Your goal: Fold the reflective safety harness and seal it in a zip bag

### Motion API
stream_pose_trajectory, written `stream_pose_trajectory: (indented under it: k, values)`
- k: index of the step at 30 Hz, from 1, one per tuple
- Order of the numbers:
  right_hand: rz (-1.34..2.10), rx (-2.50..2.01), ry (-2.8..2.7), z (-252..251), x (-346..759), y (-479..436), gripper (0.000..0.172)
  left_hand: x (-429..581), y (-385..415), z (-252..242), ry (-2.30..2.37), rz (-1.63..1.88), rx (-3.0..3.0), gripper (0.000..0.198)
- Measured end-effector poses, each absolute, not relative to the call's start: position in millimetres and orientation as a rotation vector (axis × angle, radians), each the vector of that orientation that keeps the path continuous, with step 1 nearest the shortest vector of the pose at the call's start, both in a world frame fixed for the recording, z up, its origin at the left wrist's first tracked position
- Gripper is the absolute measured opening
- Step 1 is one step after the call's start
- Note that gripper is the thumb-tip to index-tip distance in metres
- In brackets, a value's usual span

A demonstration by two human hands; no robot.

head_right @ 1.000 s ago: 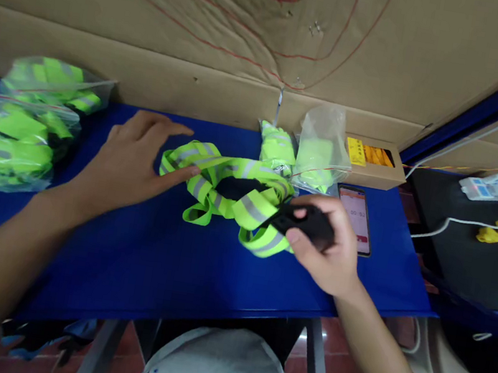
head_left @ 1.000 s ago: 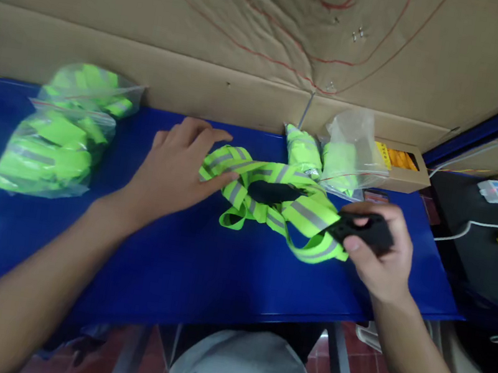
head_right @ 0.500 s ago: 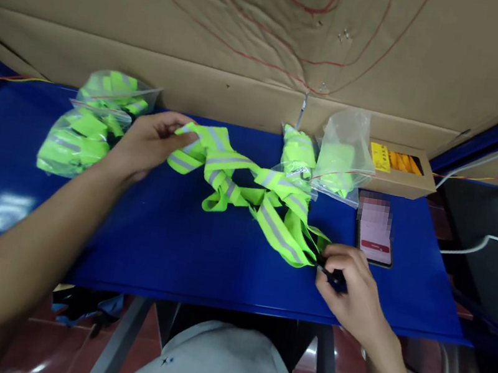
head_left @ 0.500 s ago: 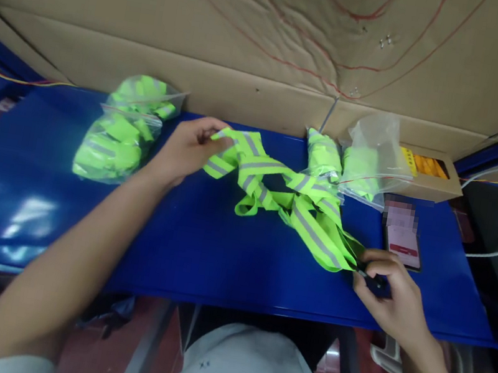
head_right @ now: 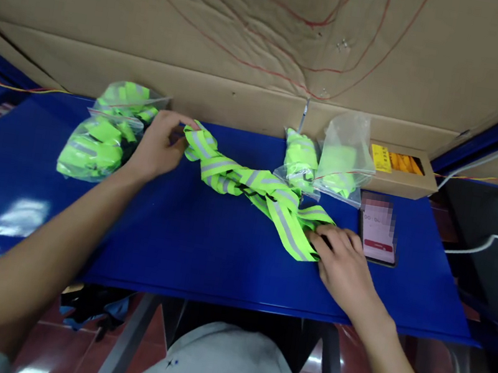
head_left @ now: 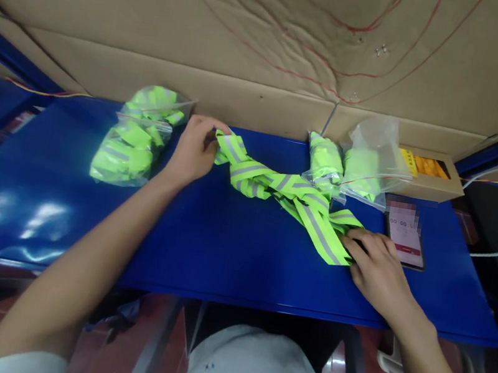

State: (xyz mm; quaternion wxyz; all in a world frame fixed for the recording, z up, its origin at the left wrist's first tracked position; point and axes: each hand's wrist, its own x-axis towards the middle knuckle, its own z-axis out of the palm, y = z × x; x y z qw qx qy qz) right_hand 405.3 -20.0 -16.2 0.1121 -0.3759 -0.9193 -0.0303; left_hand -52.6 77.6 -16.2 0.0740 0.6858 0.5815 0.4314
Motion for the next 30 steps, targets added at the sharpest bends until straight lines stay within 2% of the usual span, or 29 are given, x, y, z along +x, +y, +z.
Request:
stream_pose_trajectory:
  k: [4,6,9,11,14,17,22,27,30]
  values:
    - [0.184,-1.06,-2.768,6.9,417.0,-25.6,0.057,-35.8,51.1,-1.8,1.723,1.322,2.158,0.047]
    - [0.266,-1.017,-2.77,26.1,413.5,-27.9,0.052,-20.0,34.8,7.1,1.693,1.287,2.284,0.043]
    - [0.334,-1.0,-2.645,48.8,382.6,-19.9,0.04,5.4,19.0,10.0,1.845,0.988,2.513,0.038]
    - [0.252,-0.963,-2.619,51.5,347.0,-5.0,0.035,17.0,17.1,5.8,1.945,0.74,2.573,0.041]
    - [0.132,-0.944,-2.569,38.6,287.2,25.3,0.038,21.9,22.9,2.3,1.93,0.555,2.523,0.031]
    - [0.136,-1.043,-2.585,22.6,240.4,53.1,0.052,16.8,29.4,10.3,1.868,0.617,2.471,0.034]
    - [0.321,-1.121,-2.598,16.1,221.5,78.4,0.027,1.1,32.0,22.1,1.81,0.691,2.463,0.033]
    - [0.509,-0.861,-2.534,16.6,245.0,90.8,0.024,-21.6,37.7,6.2,1.741,0.577,2.376,0.069]
    - [0.477,-0.91,-2.481,14.8,257.3,94.5,0.024,-29.3,44.7,2.9,1.52,0.673,2.179,0.063]
